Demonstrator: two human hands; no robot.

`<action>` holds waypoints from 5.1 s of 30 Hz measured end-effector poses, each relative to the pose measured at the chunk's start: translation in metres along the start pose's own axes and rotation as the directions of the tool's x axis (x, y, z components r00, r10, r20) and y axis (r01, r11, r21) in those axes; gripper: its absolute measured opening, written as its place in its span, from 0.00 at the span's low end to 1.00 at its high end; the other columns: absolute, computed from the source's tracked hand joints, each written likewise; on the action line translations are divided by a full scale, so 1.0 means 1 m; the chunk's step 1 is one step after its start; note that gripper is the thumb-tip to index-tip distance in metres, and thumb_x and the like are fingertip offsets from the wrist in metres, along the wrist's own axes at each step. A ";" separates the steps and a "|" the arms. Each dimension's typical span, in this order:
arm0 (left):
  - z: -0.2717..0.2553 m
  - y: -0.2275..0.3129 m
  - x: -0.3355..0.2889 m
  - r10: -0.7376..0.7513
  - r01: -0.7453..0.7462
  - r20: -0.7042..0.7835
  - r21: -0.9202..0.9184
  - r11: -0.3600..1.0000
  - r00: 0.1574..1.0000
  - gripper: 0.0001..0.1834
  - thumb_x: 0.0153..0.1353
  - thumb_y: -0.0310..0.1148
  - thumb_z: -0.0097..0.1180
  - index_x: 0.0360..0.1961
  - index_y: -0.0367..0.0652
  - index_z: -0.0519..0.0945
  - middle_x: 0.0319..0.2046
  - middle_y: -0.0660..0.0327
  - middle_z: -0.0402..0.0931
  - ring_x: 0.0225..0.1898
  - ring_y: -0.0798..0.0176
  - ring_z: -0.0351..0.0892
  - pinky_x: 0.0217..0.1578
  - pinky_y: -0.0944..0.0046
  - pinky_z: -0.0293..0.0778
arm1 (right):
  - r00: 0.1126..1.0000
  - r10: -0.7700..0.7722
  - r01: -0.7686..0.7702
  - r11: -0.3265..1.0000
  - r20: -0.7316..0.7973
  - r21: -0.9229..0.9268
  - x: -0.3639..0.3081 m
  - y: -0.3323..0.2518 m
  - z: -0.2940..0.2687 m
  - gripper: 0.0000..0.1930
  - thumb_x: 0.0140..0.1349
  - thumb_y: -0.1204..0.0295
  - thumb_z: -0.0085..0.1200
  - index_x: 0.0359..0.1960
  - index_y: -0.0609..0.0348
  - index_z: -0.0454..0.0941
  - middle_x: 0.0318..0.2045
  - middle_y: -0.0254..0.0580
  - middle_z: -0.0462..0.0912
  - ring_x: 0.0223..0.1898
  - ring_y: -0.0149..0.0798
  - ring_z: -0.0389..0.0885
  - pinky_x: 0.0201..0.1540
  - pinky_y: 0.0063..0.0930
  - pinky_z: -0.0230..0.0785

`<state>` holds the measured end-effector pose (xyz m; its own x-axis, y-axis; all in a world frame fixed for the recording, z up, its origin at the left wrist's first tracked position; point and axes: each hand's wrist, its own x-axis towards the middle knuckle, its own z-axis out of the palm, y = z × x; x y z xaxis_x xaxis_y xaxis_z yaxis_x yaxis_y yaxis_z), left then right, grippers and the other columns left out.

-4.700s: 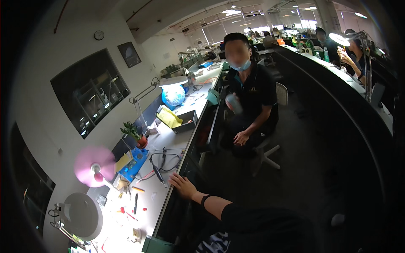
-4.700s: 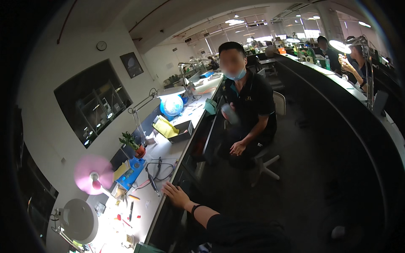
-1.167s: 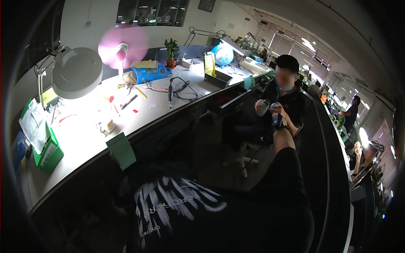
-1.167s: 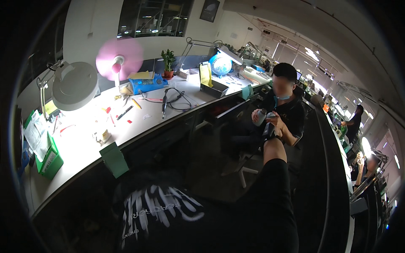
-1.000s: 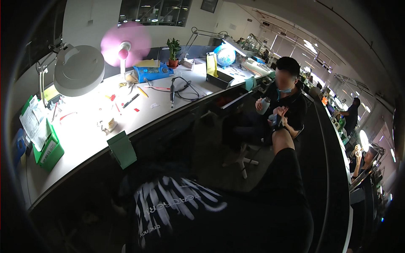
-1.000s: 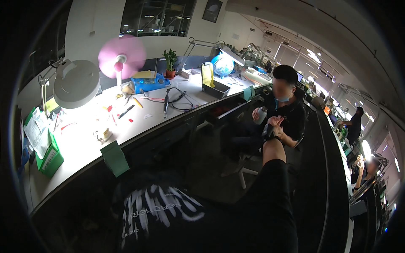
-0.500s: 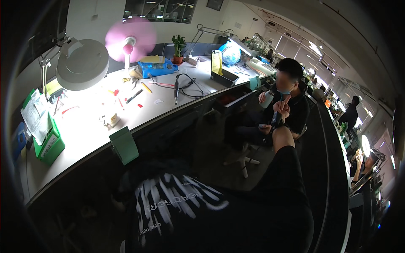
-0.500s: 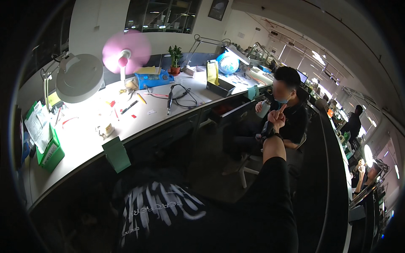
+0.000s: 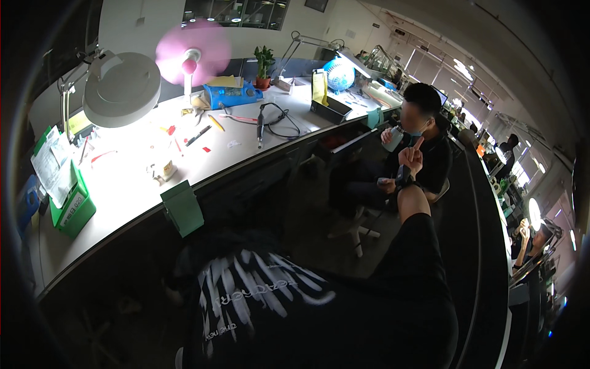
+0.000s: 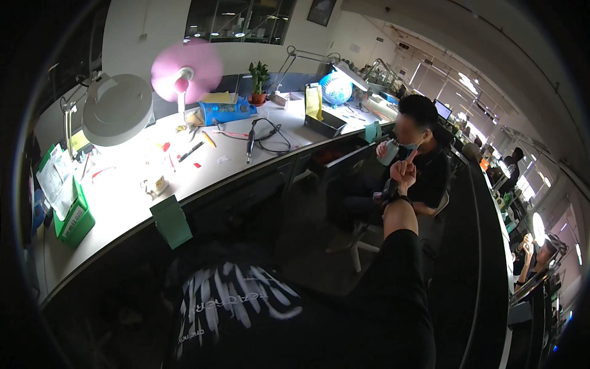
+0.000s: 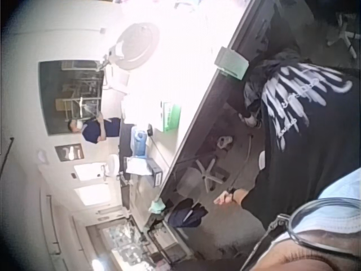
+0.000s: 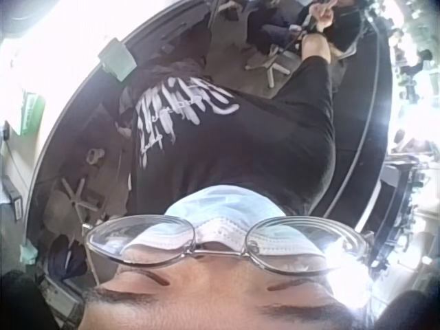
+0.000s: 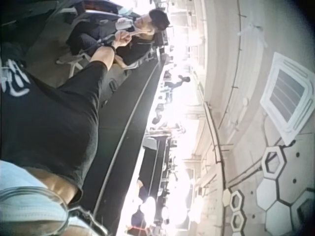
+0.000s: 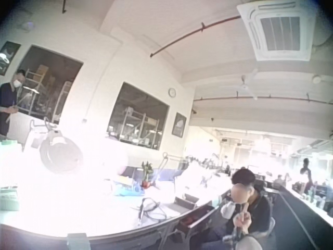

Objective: The recorder is assembling and inspecting dental prosthetic models at a workstation, applying red wax-like components and comparing multiple models.

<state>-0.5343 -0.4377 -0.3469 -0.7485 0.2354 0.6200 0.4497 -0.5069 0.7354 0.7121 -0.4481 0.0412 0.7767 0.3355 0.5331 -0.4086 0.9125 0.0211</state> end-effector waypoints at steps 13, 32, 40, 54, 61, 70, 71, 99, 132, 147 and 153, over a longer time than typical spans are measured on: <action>0.071 -0.007 0.091 0.004 0.056 0.192 -0.305 0.951 0.981 0.12 0.70 0.26 0.48 0.52 0.35 0.75 0.52 0.55 0.77 0.42 0.59 0.80 0.37 0.61 0.82 | 0.977 0.184 -0.194 0.977 -0.107 -0.093 -0.018 0.029 -0.051 0.14 0.61 0.68 0.51 0.47 0.61 0.78 0.14 0.27 0.68 0.11 0.27 0.53 0.19 0.25 0.48; 0.556 0.044 0.097 -0.175 0.677 0.666 -0.643 0.358 0.725 0.12 0.70 0.23 0.44 0.50 0.36 0.77 0.46 0.61 0.80 0.36 0.68 0.81 0.28 0.74 0.78 | 0.803 0.485 0.453 -0.117 0.347 -0.884 -0.119 0.359 0.056 0.11 0.67 0.63 0.57 0.29 0.54 0.82 0.23 0.44 0.83 0.26 0.51 0.83 0.33 0.43 0.74; 0.678 0.053 0.069 -0.105 0.719 0.759 -0.549 0.427 0.642 0.11 0.70 0.24 0.45 0.49 0.36 0.78 0.45 0.61 0.80 0.35 0.67 0.81 0.28 0.73 0.78 | 0.776 0.523 0.343 0.119 0.352 -0.932 -0.175 0.428 0.037 0.19 0.61 0.66 0.59 0.13 0.57 0.73 0.12 0.48 0.73 0.19 0.57 0.75 0.26 0.48 0.65; 0.726 0.013 0.010 -0.165 0.744 0.794 -0.445 0.498 0.585 0.11 0.70 0.25 0.47 0.49 0.35 0.78 0.43 0.60 0.81 0.35 0.67 0.81 0.29 0.72 0.78 | 0.804 0.435 0.346 0.214 0.406 -0.913 -0.177 0.455 0.043 0.21 0.62 0.74 0.58 0.12 0.54 0.64 0.10 0.40 0.67 0.13 0.49 0.67 0.20 0.41 0.59; 0.730 0.021 0.035 -0.150 0.727 0.815 -0.396 0.561 0.560 0.11 0.70 0.25 0.48 0.48 0.35 0.79 0.43 0.59 0.81 0.34 0.66 0.81 0.29 0.71 0.78 | 0.642 0.611 0.393 0.256 0.463 -0.883 -0.211 0.489 0.046 0.19 0.64 0.70 0.57 0.15 0.54 0.66 0.12 0.38 0.68 0.16 0.48 0.70 0.23 0.40 0.62; 0.767 0.017 0.089 -0.079 0.700 0.855 -0.363 0.616 0.513 0.10 0.70 0.26 0.48 0.48 0.34 0.79 0.42 0.59 0.81 0.34 0.66 0.81 0.29 0.71 0.77 | 0.662 0.658 0.455 0.028 0.359 -0.890 -0.224 0.495 0.047 0.18 0.66 0.69 0.58 0.18 0.54 0.67 0.14 0.38 0.71 0.19 0.46 0.74 0.26 0.39 0.66; 0.772 0.013 0.093 -0.073 0.702 0.862 -0.357 0.617 0.502 0.10 0.70 0.26 0.49 0.48 0.34 0.79 0.41 0.59 0.81 0.34 0.66 0.81 0.29 0.70 0.77 | 0.686 0.637 0.440 0.023 0.352 -0.898 -0.225 0.497 0.048 0.16 0.64 0.69 0.58 0.18 0.54 0.70 0.14 0.39 0.73 0.18 0.48 0.75 0.26 0.42 0.67; 0.923 -0.002 -0.110 0.171 0.877 0.984 -0.035 0.479 -0.053 0.11 0.70 0.28 0.52 0.46 0.33 0.80 0.38 0.57 0.81 0.33 0.65 0.81 0.31 0.68 0.77 | 0.816 0.422 0.533 -0.285 0.395 -0.797 -0.238 0.504 0.053 0.17 0.56 0.73 0.60 0.14 0.51 0.66 0.10 0.34 0.69 0.16 0.45 0.73 0.23 0.39 0.65; 0.754 0.037 -0.022 -0.192 0.504 0.961 0.069 0.861 0.197 0.12 0.70 0.31 0.55 0.44 0.31 0.82 0.34 0.55 0.82 0.31 0.63 0.81 0.32 0.65 0.77 | -0.426 0.868 -0.249 -0.385 -0.257 -0.889 -0.239 0.356 0.039 0.11 0.66 0.65 0.52 0.30 0.58 0.80 0.27 0.47 0.83 0.32 0.47 0.83 0.35 0.42 0.72; 0.756 0.059 -0.057 -0.200 0.401 0.978 0.210 0.892 -0.065 0.13 0.70 0.32 0.57 0.43 0.30 0.82 0.33 0.54 0.82 0.31 0.63 0.81 0.33 0.63 0.76 | -0.331 0.501 0.453 -0.659 -0.799 -0.601 -0.362 0.242 0.049 0.24 0.52 0.66 0.65 0.53 0.54 0.81 0.44 0.50 0.87 0.52 0.53 0.86 0.50 0.49 0.79; 0.742 0.080 -0.071 -0.226 0.375 0.971 0.238 0.896 -0.074 0.13 0.70 0.33 0.57 0.43 0.30 0.82 0.32 0.53 0.82 0.31 0.63 0.81 0.33 0.63 0.76 | -0.252 0.732 0.361 -0.535 -0.633 -0.764 -0.371 0.238 0.042 0.16 0.52 0.66 0.60 0.42 0.57 0.85 0.39 0.52 0.87 0.47 0.56 0.87 0.47 0.52 0.79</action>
<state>-0.0833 0.1200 -0.1291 0.4271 0.9026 0.0531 0.2384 -0.1691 0.9563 0.3060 -0.3650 -0.1161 -0.1917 0.7317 -0.6541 0.8652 -0.1886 -0.4646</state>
